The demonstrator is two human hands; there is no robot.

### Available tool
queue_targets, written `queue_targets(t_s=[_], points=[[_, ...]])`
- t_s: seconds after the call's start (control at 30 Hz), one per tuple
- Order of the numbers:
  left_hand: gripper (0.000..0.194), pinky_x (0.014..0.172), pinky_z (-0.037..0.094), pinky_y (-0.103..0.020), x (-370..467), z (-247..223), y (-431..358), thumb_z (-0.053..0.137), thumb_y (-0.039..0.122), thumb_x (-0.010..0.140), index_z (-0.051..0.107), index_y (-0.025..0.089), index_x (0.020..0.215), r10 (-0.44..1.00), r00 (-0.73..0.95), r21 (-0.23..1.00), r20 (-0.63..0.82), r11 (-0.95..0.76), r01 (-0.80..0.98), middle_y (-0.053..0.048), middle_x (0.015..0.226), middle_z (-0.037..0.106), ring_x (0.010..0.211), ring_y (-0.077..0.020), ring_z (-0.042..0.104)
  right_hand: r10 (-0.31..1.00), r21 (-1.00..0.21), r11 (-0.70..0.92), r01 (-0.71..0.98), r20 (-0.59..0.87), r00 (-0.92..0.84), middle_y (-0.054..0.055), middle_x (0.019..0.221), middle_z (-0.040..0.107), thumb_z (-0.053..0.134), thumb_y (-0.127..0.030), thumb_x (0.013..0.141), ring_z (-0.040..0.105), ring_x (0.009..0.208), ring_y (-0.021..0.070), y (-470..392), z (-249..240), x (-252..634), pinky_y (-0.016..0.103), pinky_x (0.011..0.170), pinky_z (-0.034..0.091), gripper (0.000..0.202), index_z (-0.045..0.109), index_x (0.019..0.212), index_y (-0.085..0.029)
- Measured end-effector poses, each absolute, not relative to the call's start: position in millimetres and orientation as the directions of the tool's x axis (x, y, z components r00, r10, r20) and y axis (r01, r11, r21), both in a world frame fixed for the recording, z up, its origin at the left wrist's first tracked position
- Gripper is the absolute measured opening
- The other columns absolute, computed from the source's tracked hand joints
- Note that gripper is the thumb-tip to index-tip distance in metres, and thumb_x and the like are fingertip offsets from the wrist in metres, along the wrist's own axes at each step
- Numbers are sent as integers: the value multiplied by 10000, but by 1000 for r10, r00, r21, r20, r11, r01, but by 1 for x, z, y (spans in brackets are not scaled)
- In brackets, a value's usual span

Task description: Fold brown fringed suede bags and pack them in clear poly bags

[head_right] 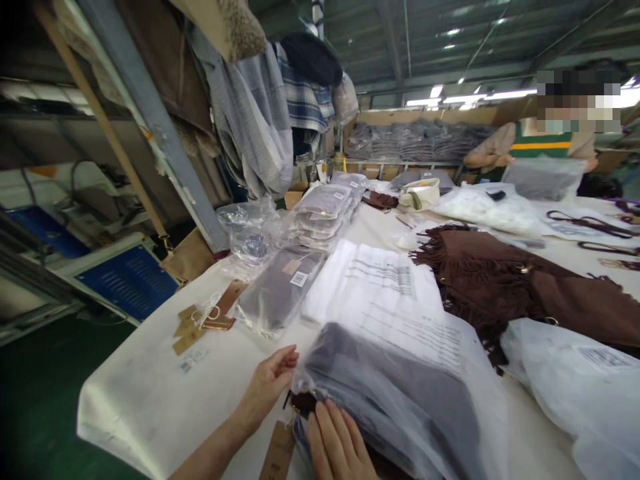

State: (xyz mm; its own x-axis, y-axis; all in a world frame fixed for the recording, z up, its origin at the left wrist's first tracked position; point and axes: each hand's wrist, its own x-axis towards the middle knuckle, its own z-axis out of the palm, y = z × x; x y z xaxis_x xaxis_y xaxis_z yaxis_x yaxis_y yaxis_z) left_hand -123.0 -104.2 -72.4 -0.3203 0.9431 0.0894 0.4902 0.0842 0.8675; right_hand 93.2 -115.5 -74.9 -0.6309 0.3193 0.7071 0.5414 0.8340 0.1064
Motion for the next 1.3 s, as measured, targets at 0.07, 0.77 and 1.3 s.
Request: queue_targets(t_s=[0.07, 0.77, 1.3], points=[[505, 720, 547, -241, -117, -71, -100, 436, 11, 615, 612, 121, 1075, 949, -307, 874, 67, 93, 477, -66, 913, 718, 779, -130, 672, 235, 257, 825, 504, 655, -718, 49, 1095, 680, 340, -67, 825, 599, 1039, 180, -103, -73, 77, 297, 911, 407, 409, 617, 1113, -158], [176, 518, 392, -190, -98, -53, -96, 399, 201, 762, 489, 202, 611, 920, -388, 875, 48, 148, 461, 64, 509, 455, 498, -102, 463, 359, 441, 658, 611, 529, -769, 119, 1108, 655, 381, -77, 768, 586, 1006, 265, -89, -86, 97, 400, 854, 396, 464, 566, 1190, -129], [260, 526, 440, -210, -90, -71, -131, 290, 137, 925, 509, 193, 799, 766, 64, 418, 640, -417, 807, -2, 638, 545, 573, -126, 546, 428, 357, 598, 717, 614, -663, 244, 1129, 615, 390, -63, 769, 592, 1035, 343, -45, -103, 90, 478, 847, 477, 451, 533, 1196, -40]])
